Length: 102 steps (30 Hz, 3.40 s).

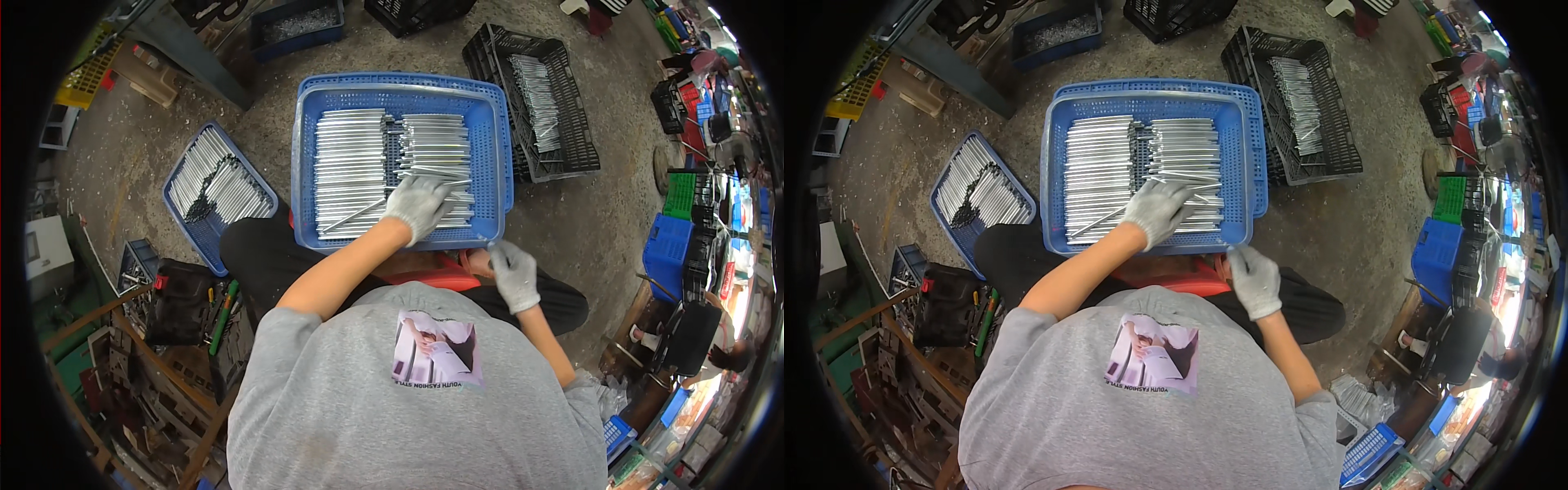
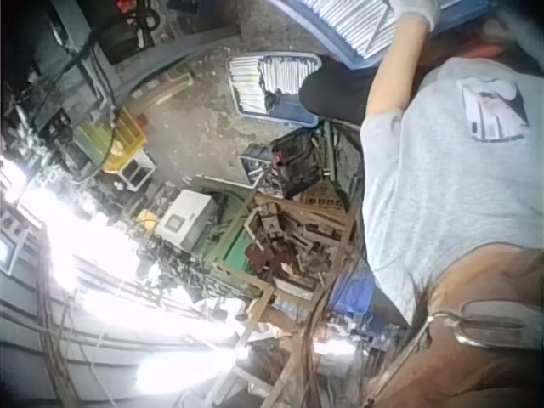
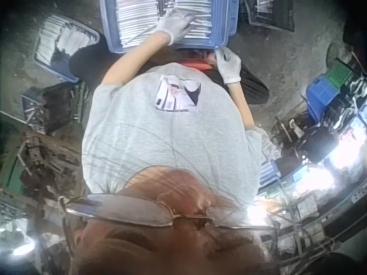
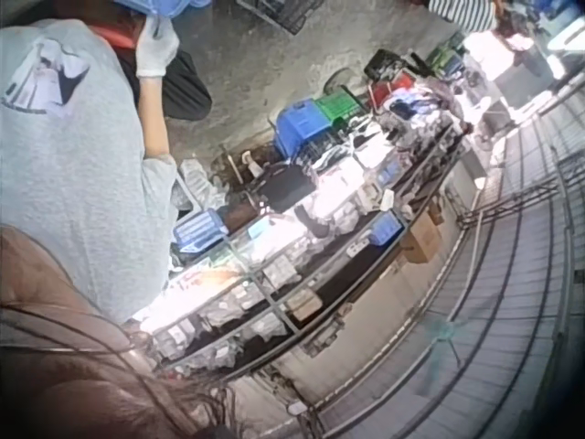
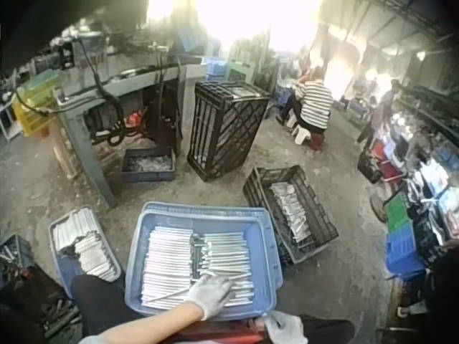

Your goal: Assembling small metal components by fitting them together and using a tool for precision.

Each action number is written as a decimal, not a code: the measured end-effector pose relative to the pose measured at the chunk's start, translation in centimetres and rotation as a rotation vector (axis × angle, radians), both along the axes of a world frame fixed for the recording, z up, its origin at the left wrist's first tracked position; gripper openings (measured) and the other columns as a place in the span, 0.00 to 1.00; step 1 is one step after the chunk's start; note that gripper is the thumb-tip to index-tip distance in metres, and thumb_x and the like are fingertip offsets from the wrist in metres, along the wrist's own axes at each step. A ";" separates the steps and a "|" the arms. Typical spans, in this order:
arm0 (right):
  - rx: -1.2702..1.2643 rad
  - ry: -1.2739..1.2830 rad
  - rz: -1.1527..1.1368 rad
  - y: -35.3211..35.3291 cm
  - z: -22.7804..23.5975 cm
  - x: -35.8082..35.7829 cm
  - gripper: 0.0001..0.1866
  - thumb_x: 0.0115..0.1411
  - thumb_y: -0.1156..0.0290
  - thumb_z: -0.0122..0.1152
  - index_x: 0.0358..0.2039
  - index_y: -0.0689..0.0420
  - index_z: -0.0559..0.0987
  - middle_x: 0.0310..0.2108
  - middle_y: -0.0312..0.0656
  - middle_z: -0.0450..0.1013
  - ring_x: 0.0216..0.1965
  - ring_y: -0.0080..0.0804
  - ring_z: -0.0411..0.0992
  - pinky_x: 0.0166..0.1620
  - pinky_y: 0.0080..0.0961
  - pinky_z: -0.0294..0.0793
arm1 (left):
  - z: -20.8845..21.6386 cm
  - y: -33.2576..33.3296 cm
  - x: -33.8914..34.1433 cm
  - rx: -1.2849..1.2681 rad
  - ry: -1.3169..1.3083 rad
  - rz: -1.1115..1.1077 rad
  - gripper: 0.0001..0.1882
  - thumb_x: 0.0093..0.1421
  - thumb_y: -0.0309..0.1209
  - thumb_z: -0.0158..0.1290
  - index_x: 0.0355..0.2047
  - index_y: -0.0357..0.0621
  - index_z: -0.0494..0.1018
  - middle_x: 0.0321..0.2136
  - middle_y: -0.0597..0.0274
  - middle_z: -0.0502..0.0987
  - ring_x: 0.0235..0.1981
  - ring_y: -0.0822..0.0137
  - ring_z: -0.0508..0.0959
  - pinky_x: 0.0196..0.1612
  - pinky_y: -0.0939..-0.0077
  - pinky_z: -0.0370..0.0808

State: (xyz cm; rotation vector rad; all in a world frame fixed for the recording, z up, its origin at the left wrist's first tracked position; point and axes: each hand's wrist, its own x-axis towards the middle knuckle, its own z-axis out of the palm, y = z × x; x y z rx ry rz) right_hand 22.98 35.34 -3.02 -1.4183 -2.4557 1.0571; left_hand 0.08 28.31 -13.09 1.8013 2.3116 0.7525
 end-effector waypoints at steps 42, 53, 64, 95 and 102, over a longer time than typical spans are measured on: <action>-0.190 -0.058 0.607 1.3 -9.5 -3.3 0.15 0.68 0.64 0.59 0.44 0.62 0.85 0.34 0.50 0.84 0.29 0.51 0.79 0.36 0.38 0.76 | -0.5 -11.3 1.8 -0.481 -0.210 0.406 0.28 0.55 0.57 0.61 0.46 0.51 0.78 0.52 0.58 0.77 0.56 0.56 0.73 0.66 0.53 0.63; -0.210 -0.149 0.456 1.1 -8.7 -3.3 0.15 0.72 0.66 0.53 0.35 0.62 0.81 0.18 0.37 0.72 0.19 0.28 0.62 0.26 0.26 0.65 | -2.8 -9.2 2.9 -0.404 -0.243 0.418 0.27 0.59 0.53 0.58 0.50 0.47 0.79 0.52 0.56 0.79 0.50 0.53 0.75 0.60 0.50 0.63; -0.276 -0.113 0.311 0.4 -8.6 -3.8 0.17 0.75 0.62 0.49 0.34 0.59 0.78 0.16 0.33 0.68 0.18 0.21 0.58 0.23 0.20 0.59 | -1.7 -8.2 2.5 -0.544 -0.139 0.430 0.11 0.62 0.34 0.54 0.40 0.46 0.83 0.41 0.54 0.82 0.42 0.55 0.77 0.50 0.51 0.69; -0.068 -0.001 0.626 -3.9 -6.4 -10.9 0.16 0.73 0.61 0.55 0.45 0.62 0.82 0.22 0.34 0.72 0.23 0.21 0.63 0.27 0.20 0.62 | 11.4 -31.9 -7.3 1.154 -1.547 0.668 0.16 0.74 0.37 0.51 0.56 0.42 0.69 0.33 0.59 0.77 0.29 0.67 0.80 0.39 0.65 0.86; -0.341 0.217 1.118 -10.6 -0.3 -16.6 0.10 0.66 0.70 0.58 0.42 0.62 0.83 0.27 0.40 0.79 0.20 0.28 0.68 0.27 0.24 0.69 | 8.9 -31.3 -1.9 1.828 -1.795 0.395 0.18 0.73 0.40 0.54 0.55 0.43 0.69 0.31 0.63 0.76 0.32 0.69 0.78 0.45 0.61 0.85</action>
